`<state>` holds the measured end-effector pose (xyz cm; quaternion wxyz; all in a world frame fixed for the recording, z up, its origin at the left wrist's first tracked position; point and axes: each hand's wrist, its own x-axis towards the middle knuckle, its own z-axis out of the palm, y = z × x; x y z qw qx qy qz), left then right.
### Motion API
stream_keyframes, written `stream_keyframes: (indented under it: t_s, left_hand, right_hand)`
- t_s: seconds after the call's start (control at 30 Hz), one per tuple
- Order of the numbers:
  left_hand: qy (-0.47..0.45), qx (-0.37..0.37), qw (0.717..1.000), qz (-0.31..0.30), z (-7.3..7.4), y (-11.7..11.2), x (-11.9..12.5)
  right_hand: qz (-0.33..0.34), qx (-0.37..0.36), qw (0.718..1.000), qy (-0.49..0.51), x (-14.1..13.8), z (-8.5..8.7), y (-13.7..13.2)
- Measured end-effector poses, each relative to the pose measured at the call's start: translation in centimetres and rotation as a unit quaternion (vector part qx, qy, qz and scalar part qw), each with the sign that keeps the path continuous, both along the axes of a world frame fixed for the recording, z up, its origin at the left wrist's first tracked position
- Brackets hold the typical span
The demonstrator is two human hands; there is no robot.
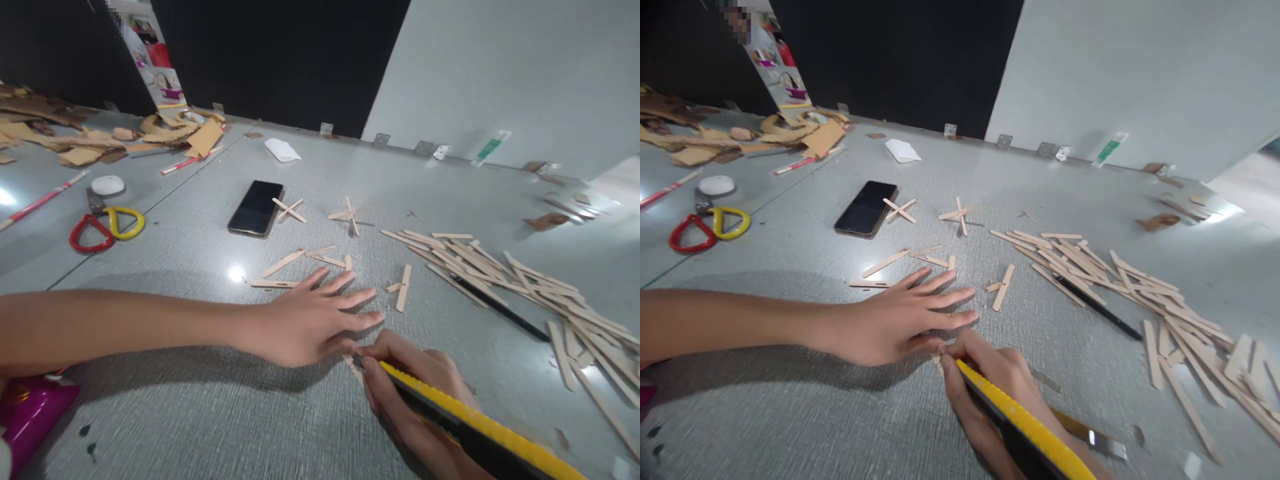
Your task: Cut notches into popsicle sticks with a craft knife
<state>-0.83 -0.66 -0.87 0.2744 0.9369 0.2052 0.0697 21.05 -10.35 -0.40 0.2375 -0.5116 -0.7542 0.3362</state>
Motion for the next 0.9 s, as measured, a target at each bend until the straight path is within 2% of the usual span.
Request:
stream_keyframes:
  t_s: [0.27,0.4,0.53,0.7,0.8,0.9]
  left_hand:
    - [0.012,-0.009,1.000,0.011,-0.1,-0.1,0.0]
    - [0.009,-0.013,1.000,0.015,0.0,-0.2,0.1]
    - [0.026,-0.016,0.999,0.019,0.5,-0.2,0.2]
    - [0.025,-0.034,0.999,0.020,0.5,-0.2,0.1]
    - [0.022,-0.029,0.999,0.021,0.4,-0.2,0.1]
    - [0.023,-0.025,0.999,0.022,0.5,-0.2,0.2]
  right_hand:
    - [0.044,0.009,0.997,-0.063,0.2,1.0,0.3]
    - [0.019,0.043,0.994,-0.094,0.2,1.0,0.0]
    - [-0.011,0.083,0.995,-0.060,-0.1,1.2,0.1]
    - [0.051,0.084,0.995,-0.019,0.0,1.8,0.8]
    - [0.029,0.100,0.995,-0.010,0.2,1.6,0.6]
    - [0.035,0.064,0.997,-0.018,0.4,0.9,0.3]
